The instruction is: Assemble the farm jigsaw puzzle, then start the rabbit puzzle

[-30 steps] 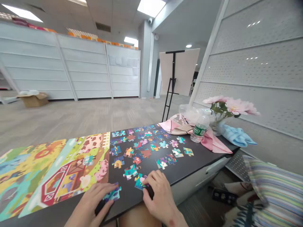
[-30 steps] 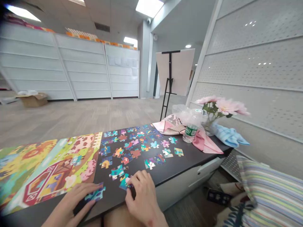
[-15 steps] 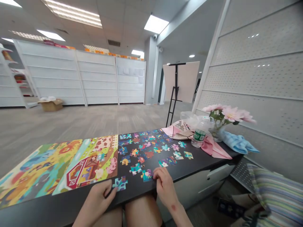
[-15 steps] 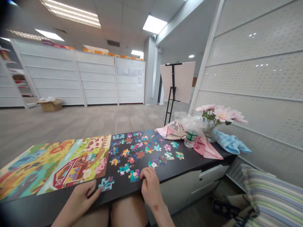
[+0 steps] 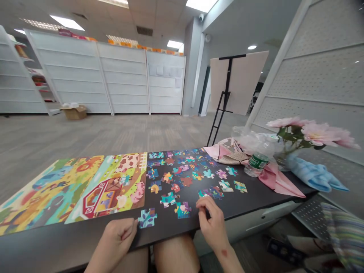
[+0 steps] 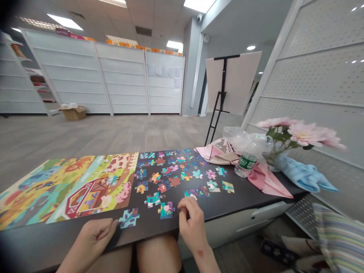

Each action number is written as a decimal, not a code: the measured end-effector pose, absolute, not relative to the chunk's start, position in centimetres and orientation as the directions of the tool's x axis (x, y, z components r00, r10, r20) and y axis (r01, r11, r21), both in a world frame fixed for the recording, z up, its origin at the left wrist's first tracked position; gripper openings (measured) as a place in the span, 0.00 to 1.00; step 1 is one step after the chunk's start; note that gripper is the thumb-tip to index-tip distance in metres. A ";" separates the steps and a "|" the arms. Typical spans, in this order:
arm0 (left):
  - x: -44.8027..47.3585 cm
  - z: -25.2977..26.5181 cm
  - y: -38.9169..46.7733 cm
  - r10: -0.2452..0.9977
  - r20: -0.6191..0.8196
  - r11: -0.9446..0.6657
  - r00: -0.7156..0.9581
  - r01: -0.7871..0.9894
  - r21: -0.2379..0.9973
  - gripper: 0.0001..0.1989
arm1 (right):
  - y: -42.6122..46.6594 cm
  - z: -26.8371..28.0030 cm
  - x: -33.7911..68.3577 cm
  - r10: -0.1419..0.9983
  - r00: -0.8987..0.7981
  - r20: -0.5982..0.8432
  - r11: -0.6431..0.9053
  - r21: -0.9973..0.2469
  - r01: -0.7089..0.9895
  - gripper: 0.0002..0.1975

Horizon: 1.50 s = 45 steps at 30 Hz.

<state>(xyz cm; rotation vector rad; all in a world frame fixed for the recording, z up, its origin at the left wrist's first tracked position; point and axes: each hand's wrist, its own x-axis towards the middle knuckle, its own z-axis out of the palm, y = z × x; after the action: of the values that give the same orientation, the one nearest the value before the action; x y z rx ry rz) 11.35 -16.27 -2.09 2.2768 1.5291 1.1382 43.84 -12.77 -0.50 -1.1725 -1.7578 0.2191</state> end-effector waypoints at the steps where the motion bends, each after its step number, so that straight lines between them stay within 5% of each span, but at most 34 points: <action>1: 11.6 -1.9 -16.4 0.840 0.514 -0.463 0.175 0.725 0.510 0.22 | -11.6 0.3 44.8 0.782 -0.086 0.618 0.512 -0.557 0.654 0.11; 5: 14.9 -0.4 -16.8 0.793 0.566 -0.523 0.224 0.727 0.445 0.20 | -5.4 2.6 48.8 0.847 -0.209 0.488 0.421 -0.377 0.825 0.14; 8: 19.3 -0.1 -16.0 0.714 0.549 -0.678 0.434 0.625 0.387 0.03 | -1.6 2.8 50.2 0.863 -0.254 0.437 0.413 -0.322 0.852 0.12; 14: 24.5 -2.2 -13.7 0.624 0.546 -0.739 0.559 0.650 0.179 0.22 | 0.5 2.0 49.9 0.846 -0.422 0.327 0.511 -0.269 0.816 0.08; 18: 23.9 -2.8 -13.8 0.585 0.502 -0.802 0.636 0.544 0.245 0.20 | 0.6 3.3 50.0 0.812 -0.515 0.276 0.580 -0.277 0.766 0.04; 22: 22.4 -2.4 -14.6 0.639 0.582 -0.763 0.503 0.507 0.400 0.14 | -1.6 6.0 48.9 0.778 -0.564 0.279 0.628 -0.297 0.719 0.08; 25: 21.0 -1.1 -15.4 0.711 0.603 -0.687 0.362 0.539 0.487 0.21 | -5.3 7.2 46.1 0.693 -0.672 0.262 0.707 -0.426 0.564 0.14; 28: 19.8 0.5 -15.7 0.745 0.542 -0.653 0.389 0.594 0.470 0.21 | -8.8 6.8 43.3 0.565 -0.804 0.184 0.757 -0.502 0.417 0.19; 35: 19.5 -0.2 -15.7 0.709 0.494 -0.693 0.503 0.626 0.357 0.15 | -11.2 3.5 45.1 0.741 -0.633 0.226 0.659 -0.426 0.620 0.14; 45: 19.6 -2.4 -15.2 0.721 0.494 -0.659 0.486 0.702 0.270 0.08 | -12.9 3.2 45.6 0.764 -0.589 0.265 0.635 -0.472 0.611 0.16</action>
<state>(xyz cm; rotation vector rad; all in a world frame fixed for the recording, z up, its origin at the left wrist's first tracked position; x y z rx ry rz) 19.56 -15.25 -2.42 2.6805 1.2834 0.9159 45.55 -12.90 3.22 -1.0820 -2.4119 0.4628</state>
